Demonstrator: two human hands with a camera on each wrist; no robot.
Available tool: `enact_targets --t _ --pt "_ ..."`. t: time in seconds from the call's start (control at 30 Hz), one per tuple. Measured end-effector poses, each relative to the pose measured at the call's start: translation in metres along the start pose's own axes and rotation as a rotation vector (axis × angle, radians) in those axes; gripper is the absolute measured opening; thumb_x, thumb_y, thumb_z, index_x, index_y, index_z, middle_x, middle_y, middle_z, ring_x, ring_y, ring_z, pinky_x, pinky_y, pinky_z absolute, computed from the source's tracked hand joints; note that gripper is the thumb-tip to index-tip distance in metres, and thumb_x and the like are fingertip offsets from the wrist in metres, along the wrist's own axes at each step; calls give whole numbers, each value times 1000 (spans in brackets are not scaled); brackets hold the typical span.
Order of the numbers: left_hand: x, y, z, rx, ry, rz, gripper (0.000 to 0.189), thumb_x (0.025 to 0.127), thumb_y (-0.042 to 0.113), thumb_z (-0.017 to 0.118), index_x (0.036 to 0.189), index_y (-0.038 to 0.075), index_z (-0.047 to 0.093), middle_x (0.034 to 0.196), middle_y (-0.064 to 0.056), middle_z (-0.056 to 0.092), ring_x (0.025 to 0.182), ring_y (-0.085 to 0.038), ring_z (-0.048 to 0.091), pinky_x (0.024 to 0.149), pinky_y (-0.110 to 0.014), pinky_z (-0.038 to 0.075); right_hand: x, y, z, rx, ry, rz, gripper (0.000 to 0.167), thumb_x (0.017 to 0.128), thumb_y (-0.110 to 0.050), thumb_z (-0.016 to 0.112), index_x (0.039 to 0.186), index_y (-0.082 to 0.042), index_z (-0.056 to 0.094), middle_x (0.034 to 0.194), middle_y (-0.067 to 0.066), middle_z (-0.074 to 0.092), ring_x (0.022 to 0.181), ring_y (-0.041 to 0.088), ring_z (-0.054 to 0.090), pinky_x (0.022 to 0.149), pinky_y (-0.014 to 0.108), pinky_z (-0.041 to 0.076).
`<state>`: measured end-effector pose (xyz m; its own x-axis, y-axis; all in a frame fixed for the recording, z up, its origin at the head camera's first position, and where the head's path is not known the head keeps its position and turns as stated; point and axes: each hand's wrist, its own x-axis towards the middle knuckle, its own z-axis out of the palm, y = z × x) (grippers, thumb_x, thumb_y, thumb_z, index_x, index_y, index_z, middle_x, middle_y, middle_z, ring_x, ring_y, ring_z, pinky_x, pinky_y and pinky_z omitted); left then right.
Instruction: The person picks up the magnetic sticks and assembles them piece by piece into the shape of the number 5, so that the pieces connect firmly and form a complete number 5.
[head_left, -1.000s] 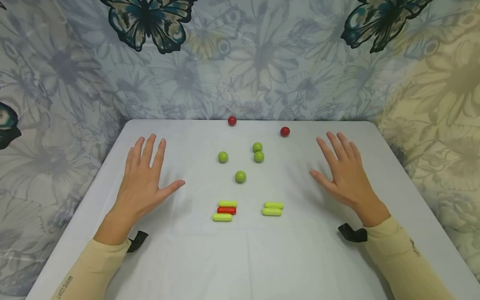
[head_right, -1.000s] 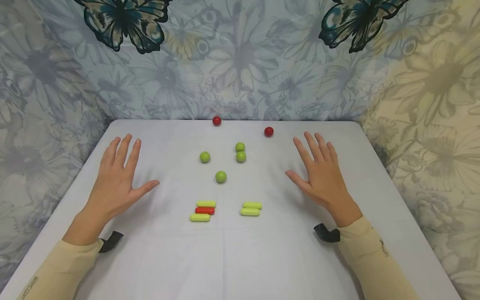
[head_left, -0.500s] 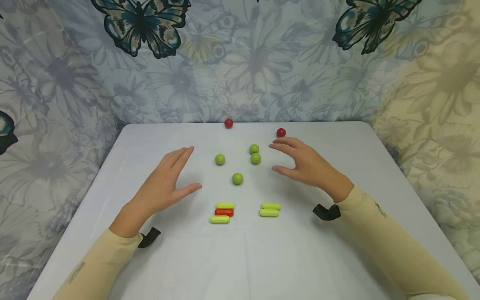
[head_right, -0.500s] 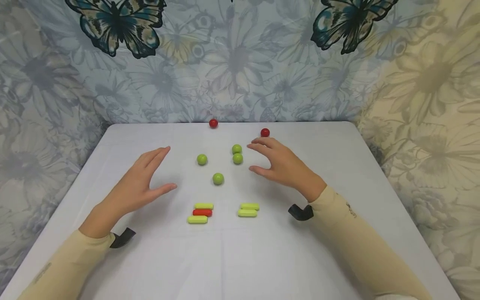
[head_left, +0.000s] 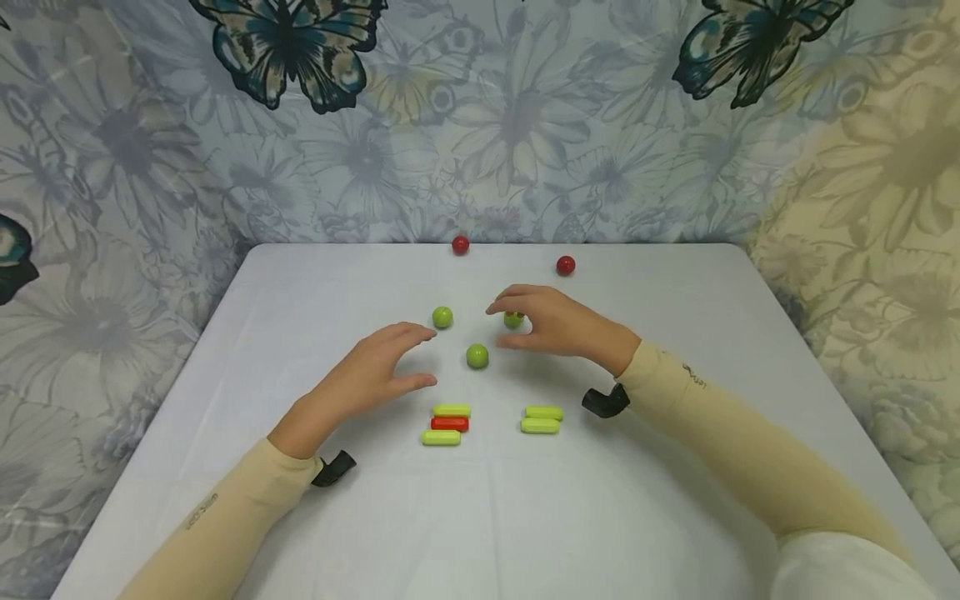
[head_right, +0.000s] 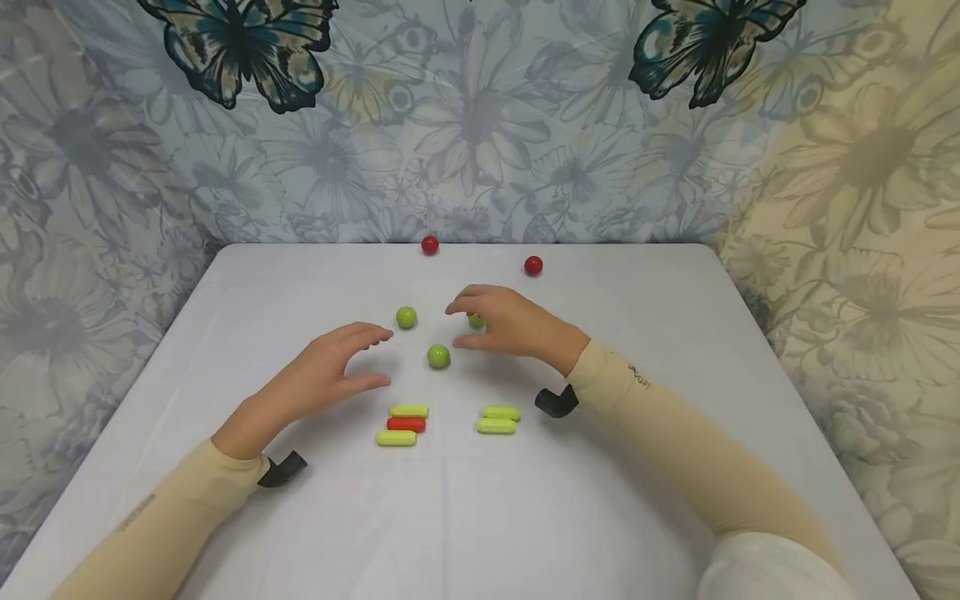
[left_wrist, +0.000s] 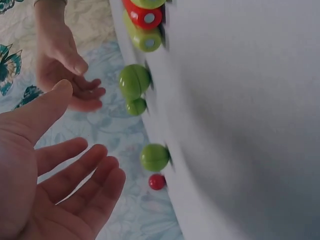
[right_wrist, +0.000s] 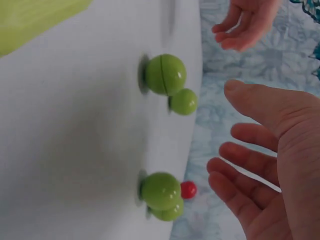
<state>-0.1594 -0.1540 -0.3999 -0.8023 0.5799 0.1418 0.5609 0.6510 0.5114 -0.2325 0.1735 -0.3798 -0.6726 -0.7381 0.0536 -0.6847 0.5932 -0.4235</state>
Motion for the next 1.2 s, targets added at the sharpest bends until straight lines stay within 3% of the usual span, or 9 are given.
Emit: enact_targets --t 0.23,0.43,0.6,0.8,0.97,1.2 --pt "10 1 15 -29 -100 51 44 98 26 85 134 3 73 126 -5 71 112 -24 68 98 -42 56 19 -5 18 5 -87 -54 43 95 -24 86 133 -6 75 129 9 70 105 26 68 90 37 57" --pt "12 6 24 -44 -197 53 33 98 21 84 127 6 78 119 0 72 103 -18 68 94 -37 55 26 -7 30 12 -111 -70 37 95 -22 86 128 -9 78 125 4 70 101 21 67 87 33 56" --pt "12 7 30 -66 -229 52 30 98 23 85 123 8 80 112 3 71 96 -14 65 88 -34 54 28 -7 38 17 -131 -95 36 94 -18 87 127 -6 79 119 2 70 95 17 65 85 30 55" --pt "12 9 33 -97 -257 81 20 99 19 84 116 10 82 106 4 72 92 -14 64 86 -32 54 27 -4 46 32 -137 -67 34 95 -15 87 127 -7 79 112 -1 70 90 13 60 82 27 54" --pt "10 9 33 -111 -267 74 17 99 17 83 115 11 82 106 5 73 91 -13 65 86 -32 55 22 -4 44 63 -83 -32 33 95 -14 86 127 -8 78 114 -3 70 94 13 62 86 29 55" --pt "11 8 34 -111 -284 65 19 99 15 83 117 12 82 108 6 74 92 -11 64 86 -31 55 2 3 22 155 108 -44 35 95 -6 79 130 -5 76 109 -3 67 96 15 65 89 42 59"
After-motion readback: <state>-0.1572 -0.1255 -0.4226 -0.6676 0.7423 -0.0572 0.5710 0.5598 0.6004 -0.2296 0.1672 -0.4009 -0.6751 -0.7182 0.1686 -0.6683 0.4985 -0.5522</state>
